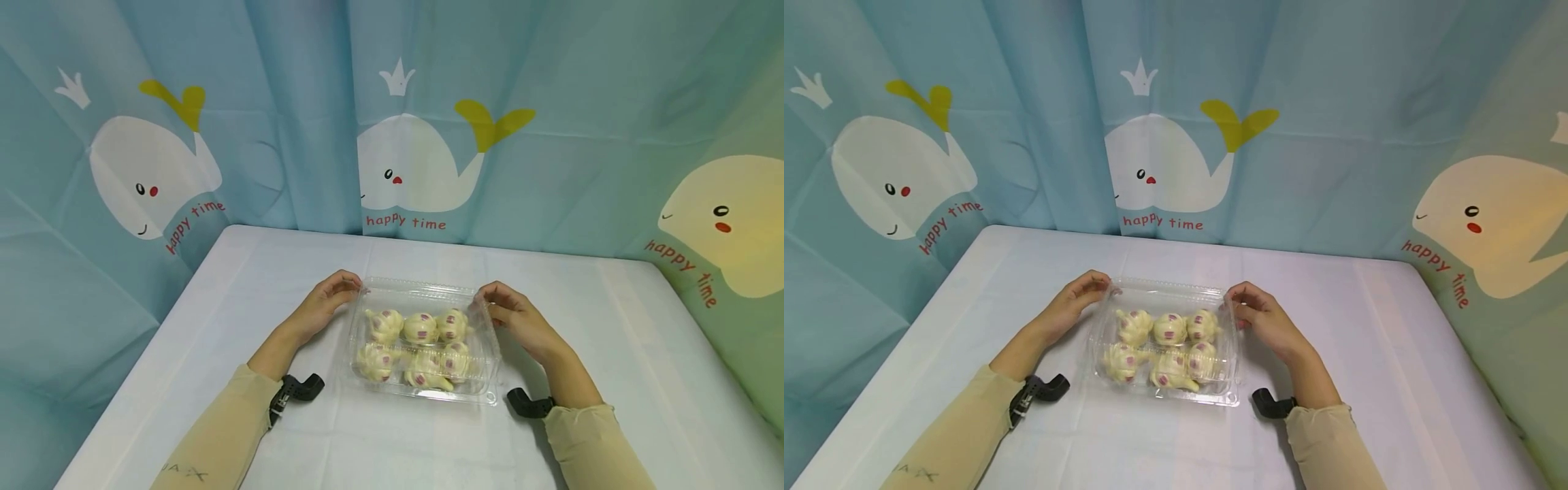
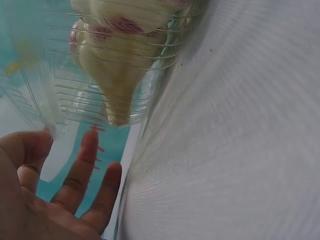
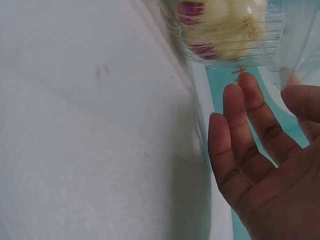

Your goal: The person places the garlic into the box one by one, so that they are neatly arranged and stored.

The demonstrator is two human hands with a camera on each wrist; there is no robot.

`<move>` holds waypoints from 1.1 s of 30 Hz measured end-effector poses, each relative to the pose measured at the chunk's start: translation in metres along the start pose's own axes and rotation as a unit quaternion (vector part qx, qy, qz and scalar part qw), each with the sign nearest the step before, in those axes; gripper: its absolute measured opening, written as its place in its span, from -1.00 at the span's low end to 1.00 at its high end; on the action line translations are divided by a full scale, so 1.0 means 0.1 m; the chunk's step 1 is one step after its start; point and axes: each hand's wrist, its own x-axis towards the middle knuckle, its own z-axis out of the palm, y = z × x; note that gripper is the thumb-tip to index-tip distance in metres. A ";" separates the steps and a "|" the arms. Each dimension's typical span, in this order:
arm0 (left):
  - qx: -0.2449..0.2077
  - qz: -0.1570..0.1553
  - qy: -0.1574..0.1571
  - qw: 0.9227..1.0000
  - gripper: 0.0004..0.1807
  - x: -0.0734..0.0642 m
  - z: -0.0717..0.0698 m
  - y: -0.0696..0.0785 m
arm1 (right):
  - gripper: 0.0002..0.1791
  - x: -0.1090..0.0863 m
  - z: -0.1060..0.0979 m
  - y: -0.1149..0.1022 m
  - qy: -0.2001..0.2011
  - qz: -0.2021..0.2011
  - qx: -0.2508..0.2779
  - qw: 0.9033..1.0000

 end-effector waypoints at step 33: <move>0.026 -0.002 0.005 1.000 -0.75 -0.01 0.01 0.06 | -0.70 -0.04 -0.02 -0.09 0.005 0.006 -0.015 1.000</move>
